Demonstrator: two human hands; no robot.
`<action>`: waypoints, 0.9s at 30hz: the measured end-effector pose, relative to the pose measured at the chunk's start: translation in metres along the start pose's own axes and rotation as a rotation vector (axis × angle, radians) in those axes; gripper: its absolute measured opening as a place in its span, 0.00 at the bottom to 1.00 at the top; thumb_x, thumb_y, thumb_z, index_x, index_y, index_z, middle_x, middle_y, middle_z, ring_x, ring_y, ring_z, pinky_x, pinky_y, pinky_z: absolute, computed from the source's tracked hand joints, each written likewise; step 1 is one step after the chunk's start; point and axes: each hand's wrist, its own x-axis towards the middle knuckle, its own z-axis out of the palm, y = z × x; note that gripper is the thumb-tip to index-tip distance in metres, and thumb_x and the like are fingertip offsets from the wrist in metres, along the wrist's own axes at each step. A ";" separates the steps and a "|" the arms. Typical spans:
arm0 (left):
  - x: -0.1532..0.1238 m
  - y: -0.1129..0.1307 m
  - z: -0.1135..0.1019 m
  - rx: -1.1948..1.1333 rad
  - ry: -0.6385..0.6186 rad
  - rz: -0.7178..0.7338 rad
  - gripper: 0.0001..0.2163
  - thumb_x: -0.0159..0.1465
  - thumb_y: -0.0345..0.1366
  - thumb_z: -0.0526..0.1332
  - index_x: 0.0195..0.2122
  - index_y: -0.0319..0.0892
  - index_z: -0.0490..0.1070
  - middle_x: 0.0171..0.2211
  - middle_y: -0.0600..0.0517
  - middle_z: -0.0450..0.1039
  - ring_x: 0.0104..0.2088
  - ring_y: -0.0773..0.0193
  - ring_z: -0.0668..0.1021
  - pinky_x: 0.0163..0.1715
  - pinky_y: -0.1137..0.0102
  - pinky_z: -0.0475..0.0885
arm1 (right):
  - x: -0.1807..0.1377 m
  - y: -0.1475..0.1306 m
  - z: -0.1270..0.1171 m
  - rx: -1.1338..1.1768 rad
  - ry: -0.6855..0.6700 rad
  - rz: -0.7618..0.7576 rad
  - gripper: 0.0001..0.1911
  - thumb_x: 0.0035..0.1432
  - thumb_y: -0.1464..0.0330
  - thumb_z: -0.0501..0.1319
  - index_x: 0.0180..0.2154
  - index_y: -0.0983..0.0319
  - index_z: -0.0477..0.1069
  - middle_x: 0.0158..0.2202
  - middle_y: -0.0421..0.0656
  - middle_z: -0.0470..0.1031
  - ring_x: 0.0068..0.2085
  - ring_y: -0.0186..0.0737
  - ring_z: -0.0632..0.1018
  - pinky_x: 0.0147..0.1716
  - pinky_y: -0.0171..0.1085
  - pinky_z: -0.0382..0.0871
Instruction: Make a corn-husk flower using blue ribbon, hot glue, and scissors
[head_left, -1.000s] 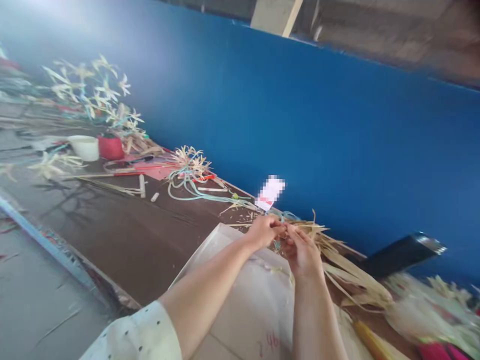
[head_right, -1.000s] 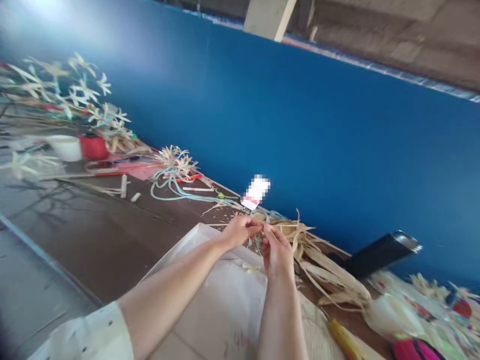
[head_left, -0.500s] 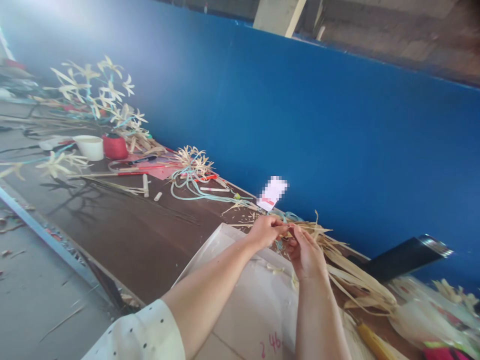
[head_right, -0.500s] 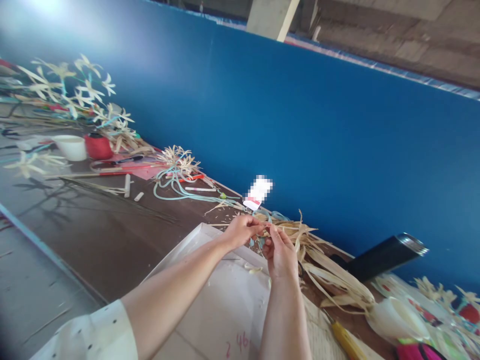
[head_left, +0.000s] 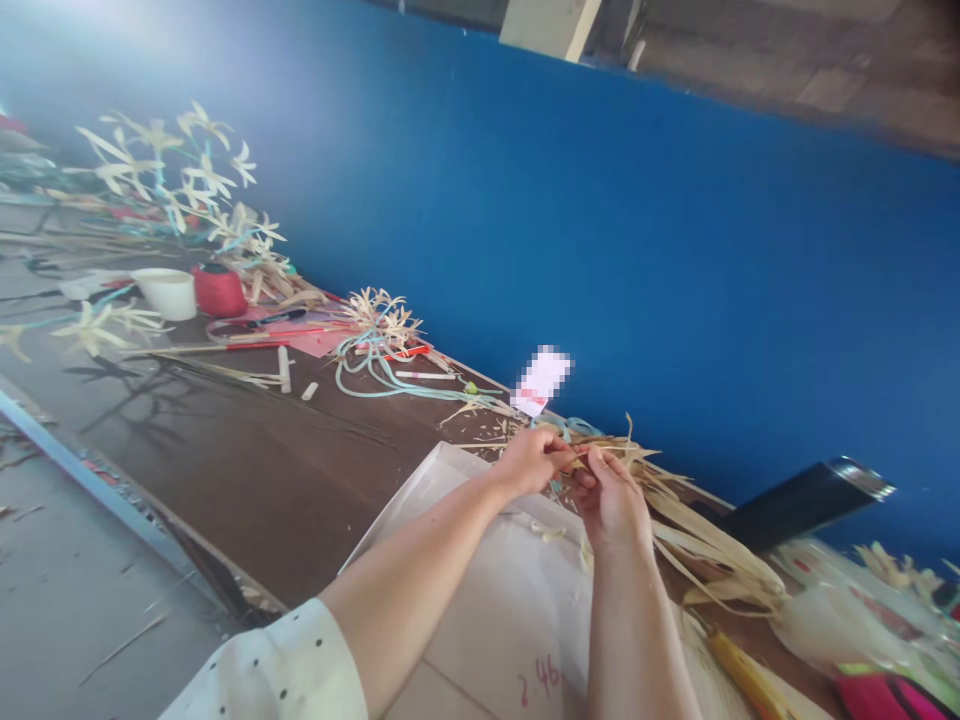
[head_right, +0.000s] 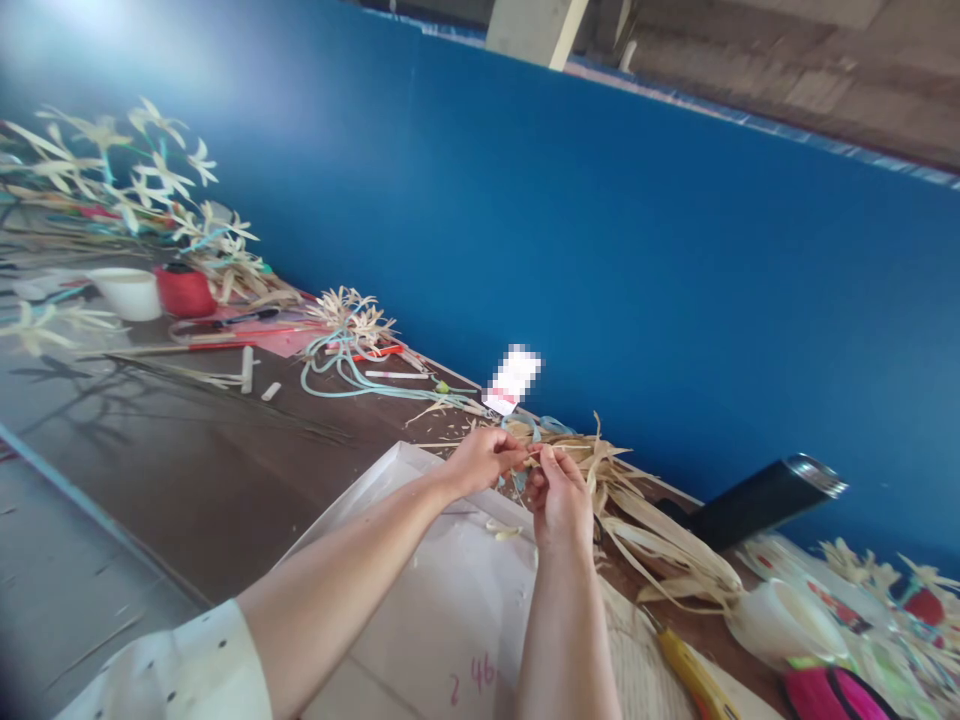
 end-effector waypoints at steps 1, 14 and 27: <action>0.000 0.000 0.000 0.002 -0.003 -0.004 0.13 0.57 0.42 0.59 0.32 0.36 0.73 0.20 0.54 0.68 0.17 0.74 0.65 0.18 0.77 0.60 | 0.000 0.000 0.000 0.001 0.004 -0.005 0.14 0.38 0.65 0.71 0.29 0.62 0.72 0.27 0.37 0.72 0.18 0.21 0.62 0.13 0.23 0.54; 0.000 0.001 -0.002 -0.031 0.062 0.014 0.13 0.57 0.42 0.58 0.31 0.36 0.73 0.27 0.51 0.74 0.21 0.72 0.70 0.22 0.77 0.64 | -0.002 -0.003 0.001 -0.093 0.009 0.028 0.20 0.40 0.61 0.70 0.37 0.62 0.75 0.35 0.42 0.75 0.19 0.24 0.64 0.13 0.26 0.57; 0.002 -0.004 0.001 0.005 0.044 0.003 0.13 0.56 0.42 0.58 0.33 0.36 0.73 0.25 0.51 0.73 0.22 0.71 0.70 0.21 0.76 0.62 | 0.001 0.008 -0.001 -0.217 0.068 -0.091 0.16 0.39 0.61 0.71 0.31 0.63 0.74 0.18 0.35 0.66 0.16 0.25 0.59 0.12 0.27 0.51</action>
